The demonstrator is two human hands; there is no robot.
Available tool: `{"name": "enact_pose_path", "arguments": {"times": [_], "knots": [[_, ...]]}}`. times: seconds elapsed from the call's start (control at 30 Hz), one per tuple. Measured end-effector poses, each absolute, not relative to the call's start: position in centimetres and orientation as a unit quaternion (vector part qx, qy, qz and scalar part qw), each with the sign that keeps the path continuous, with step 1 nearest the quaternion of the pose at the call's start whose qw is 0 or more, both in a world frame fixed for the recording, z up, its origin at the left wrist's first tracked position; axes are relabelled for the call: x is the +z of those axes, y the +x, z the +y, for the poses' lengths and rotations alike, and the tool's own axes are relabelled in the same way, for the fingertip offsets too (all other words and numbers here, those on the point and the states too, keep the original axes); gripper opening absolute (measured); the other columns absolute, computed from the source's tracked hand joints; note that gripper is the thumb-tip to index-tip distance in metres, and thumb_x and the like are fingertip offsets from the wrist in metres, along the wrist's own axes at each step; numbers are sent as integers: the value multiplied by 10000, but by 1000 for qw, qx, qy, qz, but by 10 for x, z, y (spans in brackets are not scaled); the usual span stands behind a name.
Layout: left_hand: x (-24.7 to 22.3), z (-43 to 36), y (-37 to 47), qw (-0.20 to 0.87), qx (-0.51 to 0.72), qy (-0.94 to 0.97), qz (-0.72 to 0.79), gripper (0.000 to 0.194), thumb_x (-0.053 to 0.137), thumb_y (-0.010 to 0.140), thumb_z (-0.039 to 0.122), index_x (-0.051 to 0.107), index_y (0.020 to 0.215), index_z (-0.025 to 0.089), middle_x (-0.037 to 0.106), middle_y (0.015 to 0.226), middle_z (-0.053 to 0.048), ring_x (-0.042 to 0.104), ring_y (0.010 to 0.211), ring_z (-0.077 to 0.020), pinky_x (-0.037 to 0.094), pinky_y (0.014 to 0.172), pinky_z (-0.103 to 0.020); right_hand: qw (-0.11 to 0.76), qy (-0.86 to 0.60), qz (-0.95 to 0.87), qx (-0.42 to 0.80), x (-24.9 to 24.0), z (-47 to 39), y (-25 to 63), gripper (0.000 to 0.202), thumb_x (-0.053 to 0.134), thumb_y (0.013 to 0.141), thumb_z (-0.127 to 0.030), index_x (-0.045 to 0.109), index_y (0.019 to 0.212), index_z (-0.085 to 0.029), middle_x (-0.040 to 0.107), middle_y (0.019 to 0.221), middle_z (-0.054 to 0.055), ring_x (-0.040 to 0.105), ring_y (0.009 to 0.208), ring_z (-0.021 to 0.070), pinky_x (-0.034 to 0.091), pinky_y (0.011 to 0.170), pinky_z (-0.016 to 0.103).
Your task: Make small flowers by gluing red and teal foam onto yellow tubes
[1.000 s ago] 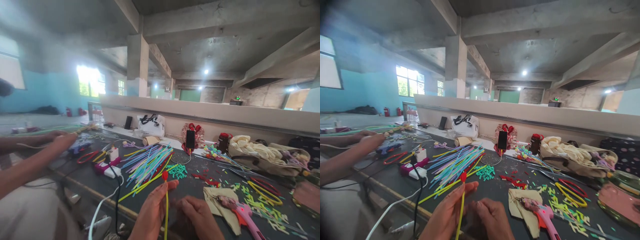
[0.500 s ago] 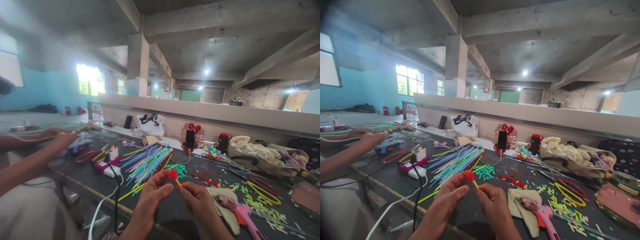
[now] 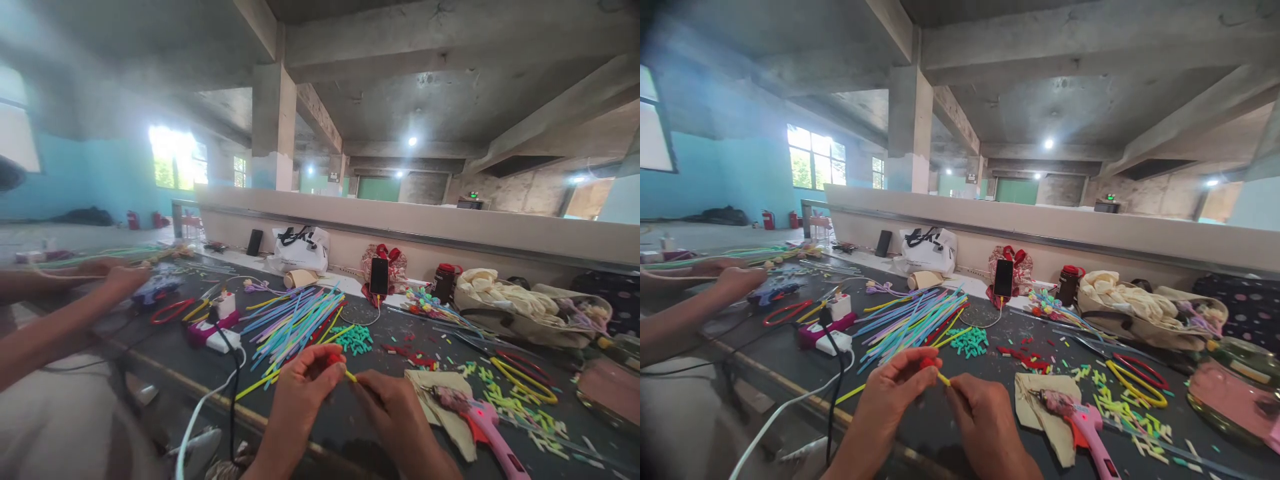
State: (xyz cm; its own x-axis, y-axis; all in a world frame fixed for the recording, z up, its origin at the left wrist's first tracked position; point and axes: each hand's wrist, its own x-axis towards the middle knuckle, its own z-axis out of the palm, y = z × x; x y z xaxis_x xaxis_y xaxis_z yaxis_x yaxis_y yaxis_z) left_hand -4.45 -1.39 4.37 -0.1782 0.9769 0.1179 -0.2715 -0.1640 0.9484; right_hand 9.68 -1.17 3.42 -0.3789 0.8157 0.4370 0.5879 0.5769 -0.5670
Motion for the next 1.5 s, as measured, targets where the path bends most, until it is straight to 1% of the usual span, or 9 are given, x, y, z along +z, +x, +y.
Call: {"name": "enact_pose_path", "arguments": {"times": [0.1,0.27,0.53,0.73,0.87,1.0,1.23,1.4,1.5], "knots": [[43,-15,-43,531,645,381,395,199,678,574,196,644,762,142,660,659,-12,531,519,-88,376,382,-152,351,-432,-812,173,35,-12,98,254,410,824,-257,592,675,-161,495,560,-28,458,520,99,275,490,193],[36,-13,-45,601,627,362,339,196,681,586,171,647,773,124,649,649,-15,517,485,-65,364,360,-135,354,-430,-807,196,31,-12,99,244,437,811,-254,602,658,-160,405,517,-51,406,502,86,255,471,187],[31,-11,-46,638,602,351,328,204,679,596,180,637,787,122,638,658,-27,513,482,-58,363,360,-130,378,-421,-790,236,22,-6,101,251,464,795,-278,613,633,-155,438,515,-48,410,493,80,264,448,171],[33,-17,-37,590,614,384,358,439,712,517,158,586,937,156,634,820,-44,574,647,-133,405,415,-168,395,-445,-758,265,33,-16,101,273,466,798,-315,661,686,-160,497,519,-39,438,502,88,288,456,171],[24,-17,-28,611,595,370,369,200,664,600,244,604,765,149,542,556,39,436,414,-46,316,372,-151,416,-439,-749,271,32,-15,100,240,479,789,-298,681,752,-173,580,552,-33,492,511,92,318,459,159],[13,-14,-21,623,593,359,362,158,655,619,278,596,652,136,451,460,71,352,380,-31,256,364,-150,422,-440,-759,229,24,-10,100,245,480,782,-294,687,712,-182,595,513,-37,504,468,87,313,430,156],[7,-12,-21,698,582,261,324,138,680,590,253,625,670,155,592,562,34,514,502,-81,362,490,-186,410,-423,-783,199,14,-9,103,250,453,797,-304,658,735,-176,600,545,-25,531,502,101,343,460,157],[10,-17,-25,737,565,218,299,69,673,595,186,634,635,147,604,583,19,527,515,-74,356,457,-165,364,-403,-810,221,7,-13,108,274,412,822,-313,634,738,-177,613,604,-1,537,535,111,362,471,161],[15,-16,-33,748,568,193,283,72,673,602,181,639,645,135,602,612,8,496,485,-52,327,408,-147,328,-409,-824,214,-6,-19,117,247,452,801,-281,625,654,-185,561,501,-21,516,470,98,345,435,162]]}}
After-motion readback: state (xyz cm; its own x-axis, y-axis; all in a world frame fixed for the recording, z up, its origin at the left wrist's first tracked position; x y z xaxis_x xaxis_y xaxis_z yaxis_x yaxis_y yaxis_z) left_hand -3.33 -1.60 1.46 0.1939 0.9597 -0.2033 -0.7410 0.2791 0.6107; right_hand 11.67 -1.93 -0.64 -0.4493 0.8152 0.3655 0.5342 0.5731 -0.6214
